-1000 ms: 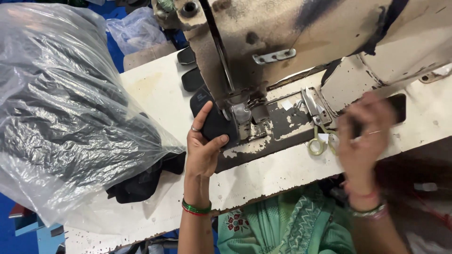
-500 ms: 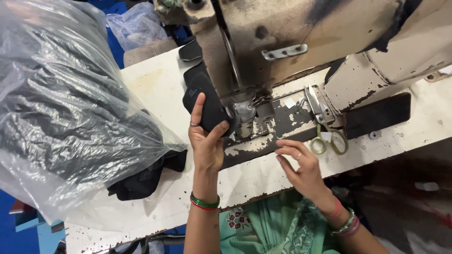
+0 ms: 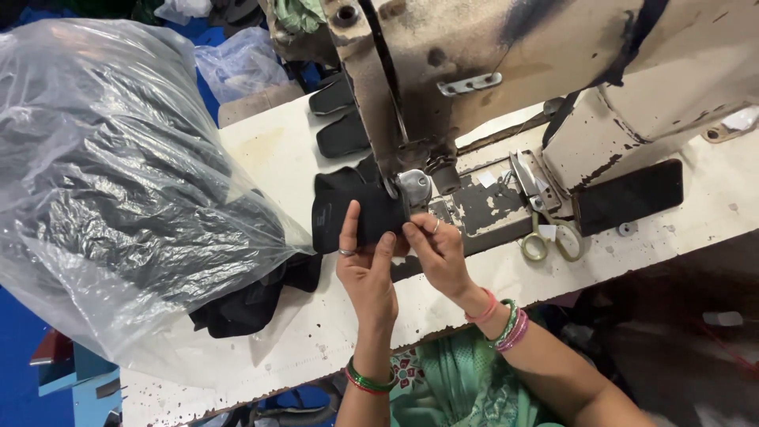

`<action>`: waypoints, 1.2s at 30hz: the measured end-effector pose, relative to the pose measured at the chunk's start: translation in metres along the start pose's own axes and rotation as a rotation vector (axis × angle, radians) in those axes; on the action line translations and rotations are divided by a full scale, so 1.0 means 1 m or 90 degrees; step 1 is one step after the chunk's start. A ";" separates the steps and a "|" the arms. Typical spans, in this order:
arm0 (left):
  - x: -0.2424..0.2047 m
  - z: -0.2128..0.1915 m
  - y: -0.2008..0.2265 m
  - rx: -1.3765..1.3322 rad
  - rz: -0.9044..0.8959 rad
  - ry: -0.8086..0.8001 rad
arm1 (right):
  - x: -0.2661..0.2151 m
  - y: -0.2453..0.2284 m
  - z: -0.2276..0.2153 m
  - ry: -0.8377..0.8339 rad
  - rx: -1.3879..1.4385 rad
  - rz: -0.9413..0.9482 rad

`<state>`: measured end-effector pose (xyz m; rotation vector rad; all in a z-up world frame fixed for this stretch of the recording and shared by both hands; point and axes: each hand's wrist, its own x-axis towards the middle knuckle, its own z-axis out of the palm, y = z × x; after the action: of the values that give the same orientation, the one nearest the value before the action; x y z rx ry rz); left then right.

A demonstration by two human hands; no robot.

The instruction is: The person sews black fabric masks using a sewing machine. They repeatedly pick up masks from a pile, guide them through the machine to stitch the edges, and then place the finished masks on the table.

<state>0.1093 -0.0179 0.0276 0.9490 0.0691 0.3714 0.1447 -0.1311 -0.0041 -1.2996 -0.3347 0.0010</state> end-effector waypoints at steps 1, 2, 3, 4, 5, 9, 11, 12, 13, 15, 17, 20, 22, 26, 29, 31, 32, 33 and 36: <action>0.000 -0.002 -0.004 0.013 0.009 0.012 | -0.002 0.000 0.002 0.020 -0.001 -0.017; 0.000 0.000 -0.004 0.012 0.009 0.012 | -0.004 0.001 0.003 0.020 -0.001 -0.016; 0.000 0.003 -0.004 0.015 0.012 0.026 | -0.006 0.003 0.004 0.031 -0.030 -0.038; 0.000 0.005 -0.004 0.019 0.014 0.039 | -0.008 0.004 0.005 0.042 -0.058 -0.059; -0.001 0.007 -0.006 0.020 0.013 0.040 | -0.008 0.002 0.008 0.043 -0.058 -0.058; -0.003 0.018 -0.009 0.016 0.027 0.076 | -0.001 0.000 0.012 0.068 -0.177 -0.163; -0.001 0.021 -0.009 0.020 0.033 0.087 | 0.003 -0.002 0.013 0.080 -0.192 -0.176; 0.000 0.021 -0.009 0.000 0.029 0.111 | 0.005 -0.005 0.015 0.098 -0.193 -0.153; 0.001 0.021 -0.010 -0.020 0.026 0.135 | 0.007 -0.009 0.016 0.116 -0.194 -0.129; 0.011 0.023 0.002 -0.043 0.030 0.178 | 0.011 -0.012 0.018 0.134 -0.201 -0.119; 0.020 0.016 0.012 -0.067 0.036 0.222 | 0.015 -0.014 0.020 0.150 -0.208 -0.108; 0.030 -0.010 0.018 -0.055 0.054 0.279 | 0.020 -0.019 0.023 0.175 -0.248 -0.114; 0.033 -0.033 0.012 -0.018 0.034 0.249 | 0.022 -0.025 0.026 0.191 -0.294 -0.116; 0.031 -0.045 0.005 -0.031 -0.011 0.209 | 0.014 -0.029 0.024 0.179 -0.272 -0.092; 0.024 -0.043 0.007 -0.048 -0.102 0.200 | 0.005 -0.024 0.022 0.147 -0.216 -0.042; 0.012 -0.045 0.006 -0.065 -0.193 0.164 | 0.000 -0.021 0.023 0.108 -0.032 0.065; 0.006 -0.047 0.003 -0.065 -0.193 0.165 | 0.000 -0.018 0.023 0.107 -0.032 0.066; -0.001 -0.049 -0.001 -0.113 -0.228 0.139 | 0.000 -0.016 0.024 0.110 0.115 0.121; -0.020 -0.058 -0.013 -0.203 -0.291 0.116 | 0.001 -0.014 0.025 0.125 0.337 0.191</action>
<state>0.0817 0.0136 -0.0185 0.5590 0.3755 0.0407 0.1366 -0.1116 0.0151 -0.8042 0.0358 0.2027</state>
